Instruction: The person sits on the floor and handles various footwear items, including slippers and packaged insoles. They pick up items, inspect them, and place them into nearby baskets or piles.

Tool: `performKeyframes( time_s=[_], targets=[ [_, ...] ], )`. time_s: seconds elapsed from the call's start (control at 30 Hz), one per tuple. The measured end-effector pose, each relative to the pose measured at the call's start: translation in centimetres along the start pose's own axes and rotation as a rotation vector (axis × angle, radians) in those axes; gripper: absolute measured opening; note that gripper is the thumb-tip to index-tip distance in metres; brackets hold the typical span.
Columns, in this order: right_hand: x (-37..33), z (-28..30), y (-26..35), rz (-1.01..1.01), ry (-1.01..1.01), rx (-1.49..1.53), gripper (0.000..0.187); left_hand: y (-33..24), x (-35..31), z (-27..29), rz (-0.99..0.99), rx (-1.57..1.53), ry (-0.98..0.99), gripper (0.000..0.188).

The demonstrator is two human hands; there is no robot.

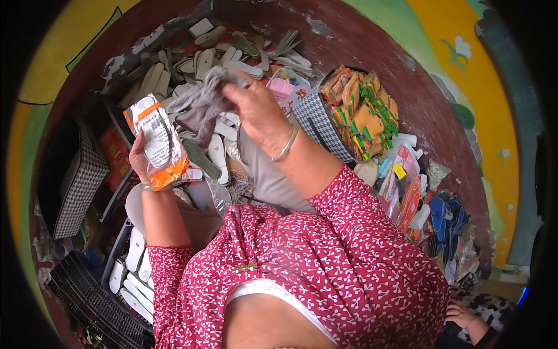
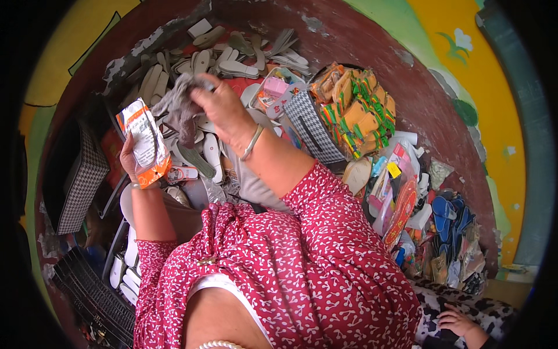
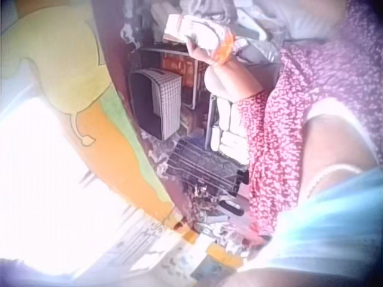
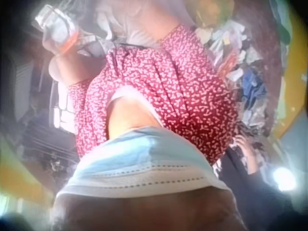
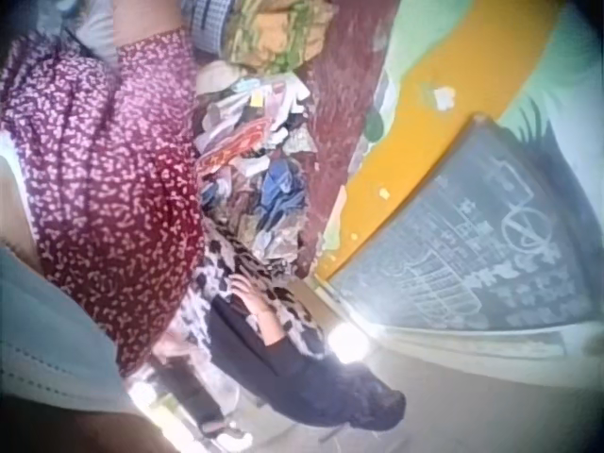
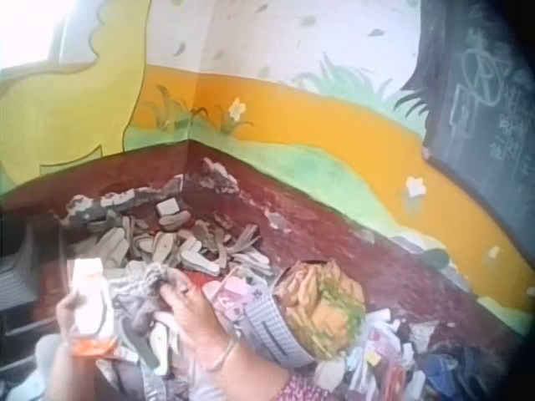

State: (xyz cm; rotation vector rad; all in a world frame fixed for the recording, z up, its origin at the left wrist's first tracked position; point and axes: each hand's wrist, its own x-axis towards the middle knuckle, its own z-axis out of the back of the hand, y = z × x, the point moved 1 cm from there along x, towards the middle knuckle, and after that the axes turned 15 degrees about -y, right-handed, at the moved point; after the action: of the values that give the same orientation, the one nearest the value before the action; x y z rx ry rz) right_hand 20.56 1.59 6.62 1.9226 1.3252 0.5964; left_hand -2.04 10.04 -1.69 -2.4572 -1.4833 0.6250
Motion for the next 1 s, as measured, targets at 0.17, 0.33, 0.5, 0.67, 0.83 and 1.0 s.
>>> performKeyframes(
  time_s=[0.17, 0.33, 0.5, 0.67, 0.83, 1.0],
  targets=[
    [-0.3, -1.1, 2.9, -0.032, 0.103, 0.382, 0.023, 1.5, -1.6, -2.3, 0.054, 0.011, 0.101, 0.047],
    [-4.2, -3.8, -2.3, 0.732, 0.577, -0.740, 0.040, 2.0, -0.8, -0.5, -0.107, 0.107, 0.228, 0.051],
    [-5.1, -1.8, -9.8, 0.965, 0.501, -1.094, 0.059, 5.6, -6.9, -5.7, -0.061, 0.120, -0.005, 0.052],
    [-4.1, -2.7, -9.6, 0.839, 0.434, -1.104, 0.062, 5.1, -7.7, -3.4, 0.045, 0.137, -0.092, 0.051],
    [-3.4, -4.2, -8.7, 0.876, 0.315, -1.143, 0.057, 4.0, -7.9, -2.1, 0.096, 0.135, -0.138, 0.051],
    [-1.7, -5.2, -8.5, 0.859, 0.165, -1.126, 0.048, 5.4, -9.3, -1.2, 0.136, 0.120, -0.204, 0.050]
  ],
)
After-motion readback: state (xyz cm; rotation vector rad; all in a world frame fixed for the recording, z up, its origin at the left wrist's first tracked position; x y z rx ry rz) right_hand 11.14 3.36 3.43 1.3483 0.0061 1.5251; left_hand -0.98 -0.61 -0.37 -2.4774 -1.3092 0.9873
